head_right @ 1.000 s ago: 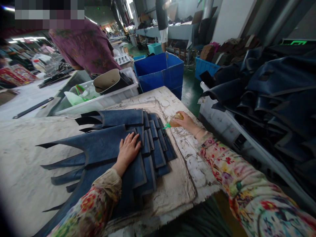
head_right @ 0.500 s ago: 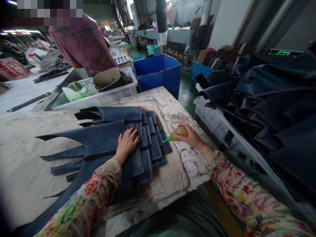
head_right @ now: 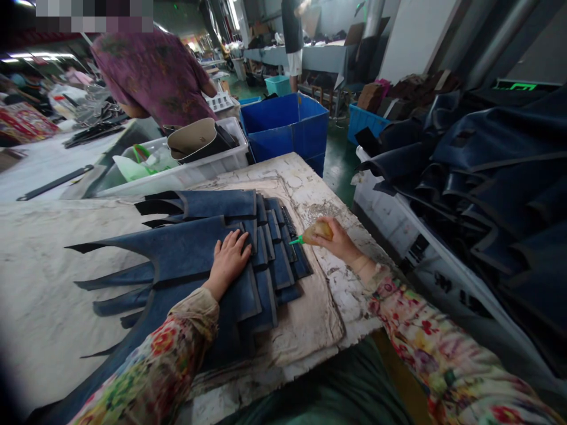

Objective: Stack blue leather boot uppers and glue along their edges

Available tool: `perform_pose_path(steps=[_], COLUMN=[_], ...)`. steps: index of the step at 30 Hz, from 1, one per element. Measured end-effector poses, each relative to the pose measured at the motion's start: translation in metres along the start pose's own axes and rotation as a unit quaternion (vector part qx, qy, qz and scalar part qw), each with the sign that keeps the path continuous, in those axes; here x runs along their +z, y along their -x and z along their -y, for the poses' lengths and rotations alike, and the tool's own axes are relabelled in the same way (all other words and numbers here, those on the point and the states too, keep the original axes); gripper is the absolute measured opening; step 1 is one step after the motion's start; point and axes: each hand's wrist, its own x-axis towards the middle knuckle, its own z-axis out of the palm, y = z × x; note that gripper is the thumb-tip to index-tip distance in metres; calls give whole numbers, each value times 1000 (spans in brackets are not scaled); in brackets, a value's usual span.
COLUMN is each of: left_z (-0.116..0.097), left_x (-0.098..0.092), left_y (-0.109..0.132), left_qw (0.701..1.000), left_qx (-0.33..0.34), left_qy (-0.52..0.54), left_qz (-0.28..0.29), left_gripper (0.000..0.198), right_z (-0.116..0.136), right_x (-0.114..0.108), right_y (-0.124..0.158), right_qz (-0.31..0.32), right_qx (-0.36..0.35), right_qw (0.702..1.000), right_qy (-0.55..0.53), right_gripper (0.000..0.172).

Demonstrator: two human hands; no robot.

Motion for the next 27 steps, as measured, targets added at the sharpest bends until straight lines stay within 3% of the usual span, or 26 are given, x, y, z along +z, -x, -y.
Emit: perform_pose_path(steps=[6,15,22,27], left_z=[-1,-1,0,0], left_x=[-1,-1,1,2], left_y=[1,0,-1,-1], left_qw=[1000,1000,1000,1000], left_qx=[-3,1,-8,-8], left_qy=[0,-1,1,2], left_qz=[1,-2,1,7], left_gripper=[47,46,47,47], right_z=[-7,4,-7,-10], right_x=[15,-4,15,16], right_y=[-28,-6,-40,-44], right_qz=[-37,20,-44,-37], right_qx=[-19,-2,-33,-48], right_qw=[999,1000,998,998], right_qy=[13,2,32,28], right_gripper=[48,47,47,47])
